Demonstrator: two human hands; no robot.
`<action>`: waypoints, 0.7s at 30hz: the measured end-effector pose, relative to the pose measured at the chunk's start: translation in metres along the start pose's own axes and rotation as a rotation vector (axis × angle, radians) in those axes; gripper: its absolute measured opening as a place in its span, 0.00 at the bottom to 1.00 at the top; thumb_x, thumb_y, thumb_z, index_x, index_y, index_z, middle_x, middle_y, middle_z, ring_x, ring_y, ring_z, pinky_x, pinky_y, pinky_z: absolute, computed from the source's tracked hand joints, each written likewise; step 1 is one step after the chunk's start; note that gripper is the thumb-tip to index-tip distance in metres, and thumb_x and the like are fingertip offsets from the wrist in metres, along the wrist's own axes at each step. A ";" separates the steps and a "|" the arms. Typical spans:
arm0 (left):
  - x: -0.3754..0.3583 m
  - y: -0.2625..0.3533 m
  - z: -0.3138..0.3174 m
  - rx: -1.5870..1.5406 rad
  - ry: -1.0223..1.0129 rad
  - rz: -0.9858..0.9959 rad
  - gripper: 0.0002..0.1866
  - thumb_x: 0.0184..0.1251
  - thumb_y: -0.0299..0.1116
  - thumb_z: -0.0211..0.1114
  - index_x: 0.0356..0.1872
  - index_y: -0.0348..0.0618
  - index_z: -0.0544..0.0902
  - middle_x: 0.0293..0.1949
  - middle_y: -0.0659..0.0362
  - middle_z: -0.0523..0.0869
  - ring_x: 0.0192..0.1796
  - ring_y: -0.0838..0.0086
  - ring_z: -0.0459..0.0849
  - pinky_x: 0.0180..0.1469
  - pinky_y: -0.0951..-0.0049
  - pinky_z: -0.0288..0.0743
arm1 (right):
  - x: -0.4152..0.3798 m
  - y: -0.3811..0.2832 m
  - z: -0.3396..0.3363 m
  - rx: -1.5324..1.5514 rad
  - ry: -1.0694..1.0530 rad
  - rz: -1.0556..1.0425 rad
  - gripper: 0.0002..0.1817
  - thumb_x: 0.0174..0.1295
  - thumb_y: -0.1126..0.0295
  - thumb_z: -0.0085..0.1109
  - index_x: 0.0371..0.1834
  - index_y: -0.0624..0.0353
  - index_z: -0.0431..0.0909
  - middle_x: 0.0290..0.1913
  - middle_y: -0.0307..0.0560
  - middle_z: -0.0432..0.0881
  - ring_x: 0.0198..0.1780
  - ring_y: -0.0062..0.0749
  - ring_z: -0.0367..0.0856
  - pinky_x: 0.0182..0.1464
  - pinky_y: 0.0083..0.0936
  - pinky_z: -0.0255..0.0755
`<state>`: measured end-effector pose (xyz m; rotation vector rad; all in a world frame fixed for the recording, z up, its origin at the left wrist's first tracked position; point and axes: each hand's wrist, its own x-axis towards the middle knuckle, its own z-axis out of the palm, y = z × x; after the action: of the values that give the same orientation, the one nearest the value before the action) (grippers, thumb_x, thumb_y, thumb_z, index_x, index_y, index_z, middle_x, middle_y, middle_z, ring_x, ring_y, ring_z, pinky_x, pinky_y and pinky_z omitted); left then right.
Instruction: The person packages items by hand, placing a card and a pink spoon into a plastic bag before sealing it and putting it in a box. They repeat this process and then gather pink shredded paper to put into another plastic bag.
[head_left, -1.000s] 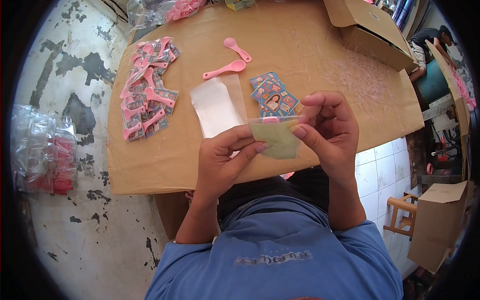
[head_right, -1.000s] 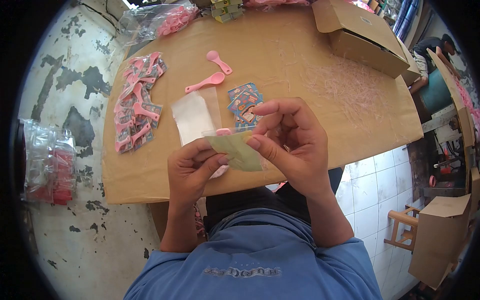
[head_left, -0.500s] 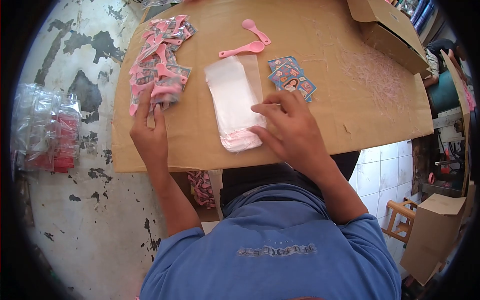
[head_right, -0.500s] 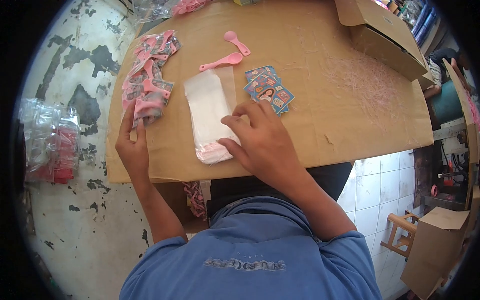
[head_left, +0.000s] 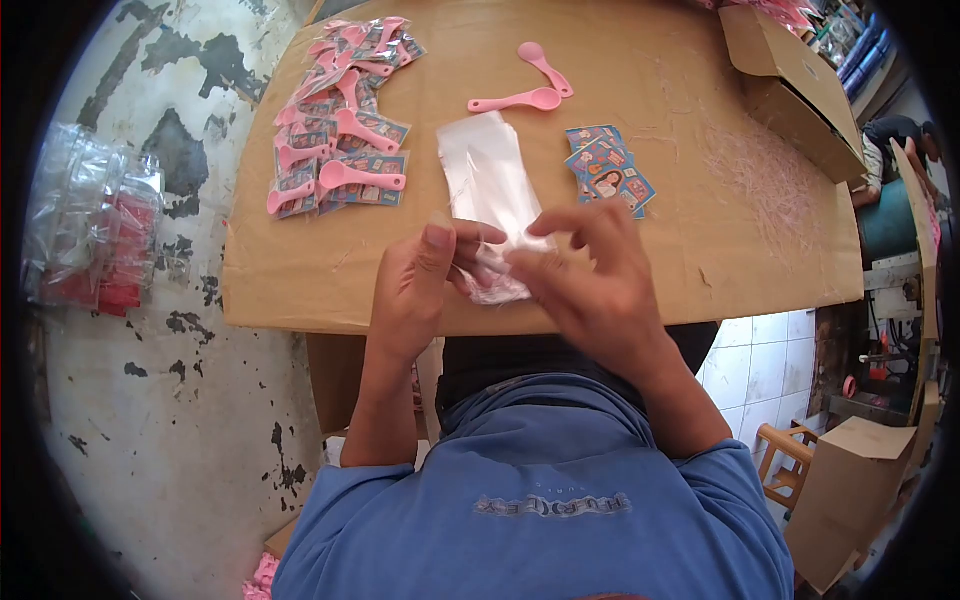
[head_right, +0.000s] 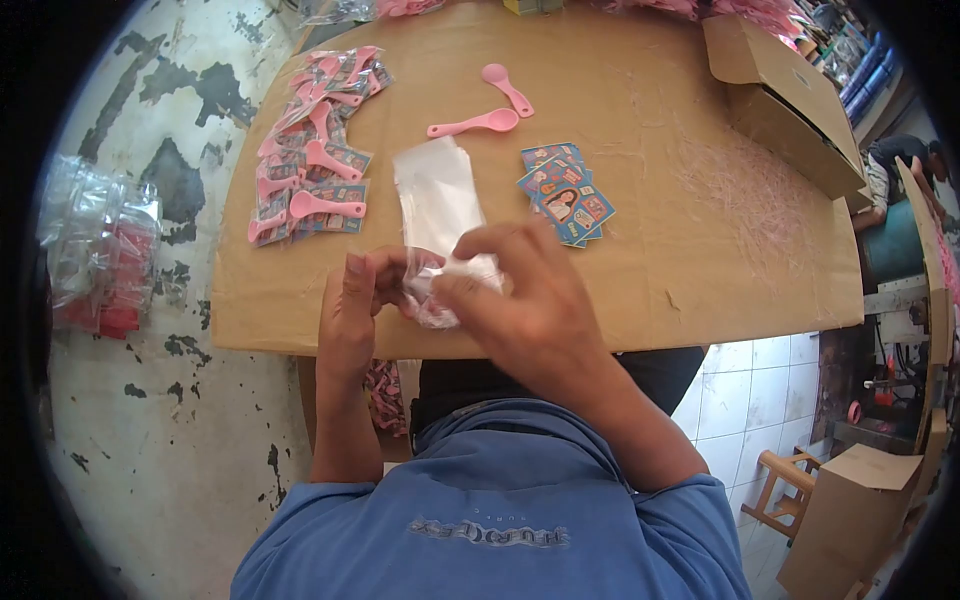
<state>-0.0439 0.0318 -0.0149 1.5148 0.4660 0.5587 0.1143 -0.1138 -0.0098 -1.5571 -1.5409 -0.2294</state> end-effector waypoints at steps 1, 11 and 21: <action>0.002 0.000 0.005 -0.054 -0.006 0.003 0.30 0.87 0.54 0.52 0.49 0.32 0.88 0.39 0.55 0.91 0.35 0.79 0.86 0.38 0.79 0.77 | -0.002 -0.004 -0.001 0.044 -0.034 -0.014 0.13 0.53 0.73 0.75 0.42 0.54 0.89 0.49 0.44 0.82 0.49 0.41 0.78 0.48 0.36 0.76; 0.010 -0.004 0.010 -0.350 0.031 -0.122 0.17 0.86 0.36 0.56 0.64 0.36 0.76 0.40 0.42 0.93 0.37 0.63 0.94 0.37 0.72 0.89 | -0.015 0.053 -0.041 -0.196 0.075 0.489 0.22 0.64 0.57 0.75 0.56 0.57 0.87 0.49 0.49 0.81 0.52 0.45 0.79 0.54 0.39 0.76; 0.003 0.013 0.031 -0.519 -0.046 -0.185 0.29 0.82 0.33 0.63 0.76 0.36 0.66 0.46 0.40 0.92 0.47 0.57 0.95 0.47 0.67 0.90 | -0.017 0.084 -0.032 -0.186 0.091 0.690 0.16 0.65 0.60 0.73 0.44 0.63 0.84 0.44 0.51 0.80 0.50 0.47 0.77 0.55 0.41 0.72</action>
<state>-0.0234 0.0080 -0.0014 0.9758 0.3834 0.4548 0.1983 -0.1325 -0.0412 -2.0949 -0.8562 -0.0477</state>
